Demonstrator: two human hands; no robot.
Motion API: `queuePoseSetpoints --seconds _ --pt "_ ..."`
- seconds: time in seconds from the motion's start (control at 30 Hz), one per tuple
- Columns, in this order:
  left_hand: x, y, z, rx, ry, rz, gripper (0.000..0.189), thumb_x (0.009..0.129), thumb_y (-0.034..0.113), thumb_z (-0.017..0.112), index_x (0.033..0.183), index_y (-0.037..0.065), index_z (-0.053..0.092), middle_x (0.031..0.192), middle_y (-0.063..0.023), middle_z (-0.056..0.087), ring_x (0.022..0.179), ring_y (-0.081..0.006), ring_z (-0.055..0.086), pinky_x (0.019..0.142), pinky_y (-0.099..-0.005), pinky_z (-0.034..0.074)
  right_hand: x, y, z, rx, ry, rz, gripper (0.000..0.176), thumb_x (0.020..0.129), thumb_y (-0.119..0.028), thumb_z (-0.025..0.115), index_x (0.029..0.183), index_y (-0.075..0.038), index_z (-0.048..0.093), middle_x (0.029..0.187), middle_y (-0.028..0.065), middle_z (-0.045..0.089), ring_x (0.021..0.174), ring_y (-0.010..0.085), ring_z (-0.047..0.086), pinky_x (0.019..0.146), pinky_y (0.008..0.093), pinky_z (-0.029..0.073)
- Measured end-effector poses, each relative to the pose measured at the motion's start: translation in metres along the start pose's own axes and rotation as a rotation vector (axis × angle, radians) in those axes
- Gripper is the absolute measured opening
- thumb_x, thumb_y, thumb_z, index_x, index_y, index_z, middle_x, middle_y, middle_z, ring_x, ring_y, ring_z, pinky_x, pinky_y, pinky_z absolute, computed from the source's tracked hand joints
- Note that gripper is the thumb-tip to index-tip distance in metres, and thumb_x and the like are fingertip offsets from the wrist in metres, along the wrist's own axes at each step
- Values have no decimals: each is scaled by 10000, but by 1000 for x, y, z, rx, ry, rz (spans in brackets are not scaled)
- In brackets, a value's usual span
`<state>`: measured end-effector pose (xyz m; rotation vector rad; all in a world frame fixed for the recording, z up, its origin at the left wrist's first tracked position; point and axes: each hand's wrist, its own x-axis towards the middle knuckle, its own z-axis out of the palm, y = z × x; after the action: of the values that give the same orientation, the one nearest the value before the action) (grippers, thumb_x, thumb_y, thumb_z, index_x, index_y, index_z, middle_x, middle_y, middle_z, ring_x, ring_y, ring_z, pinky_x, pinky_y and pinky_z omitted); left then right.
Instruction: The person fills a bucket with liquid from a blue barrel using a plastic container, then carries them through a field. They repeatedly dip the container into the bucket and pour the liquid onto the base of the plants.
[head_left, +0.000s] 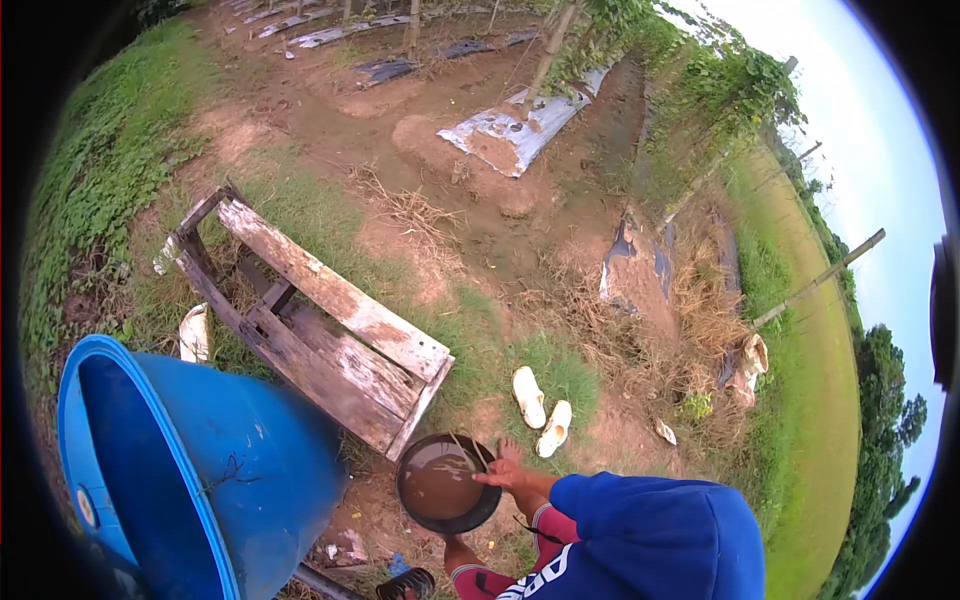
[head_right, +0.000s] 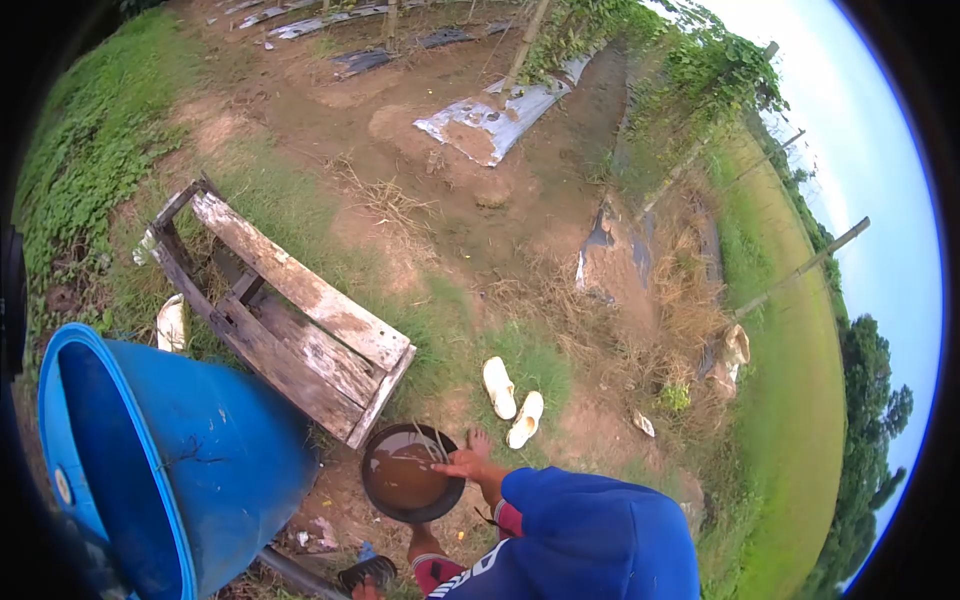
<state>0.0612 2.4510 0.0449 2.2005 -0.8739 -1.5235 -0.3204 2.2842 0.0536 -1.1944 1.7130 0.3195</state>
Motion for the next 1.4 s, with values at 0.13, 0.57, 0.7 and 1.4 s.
queuePoseSetpoints --seconds 0.13,0.57,0.7,1.4 --pt "4 36 -3 2 -45 30 408 895 264 593 1085 -96 575 1034 -219 606 910 -314 566 809 -383 434 14 2 16 -27 -117 -156 727 742 -674 563 1027 -9 629 1031 224 657 913 335 661 788 401 508" --pt "0 76 -13 12 -93 4 392 895 274 596 1054 -84 578 986 -192 606 853 -287 565 752 -363 437 -7 -47 37 -567 71 -354 383 816 -340 511 1025 -74 690 1123 228 611 1056 368 609 856 462 500" --pt "-4 77 -13 -7 -85 -14 388 895 277 597 1044 -80 578 972 -184 607 835 -279 565 735 -357 438 -7 -44 43 -160 10 -143 418 832 -348 496 1056 -38 666 1175 262 565 1076 380 588 884 471 485" --pt "-47 67 2 -240 51 -155 368 895 293 603 993 -61 582 895 -140 608 743 -236 564 642 -325 444 -4 -60 43 -572 73 -418 388 818 -398 497 871 -73 701 916 225 655 892 394 652 790 458 536"
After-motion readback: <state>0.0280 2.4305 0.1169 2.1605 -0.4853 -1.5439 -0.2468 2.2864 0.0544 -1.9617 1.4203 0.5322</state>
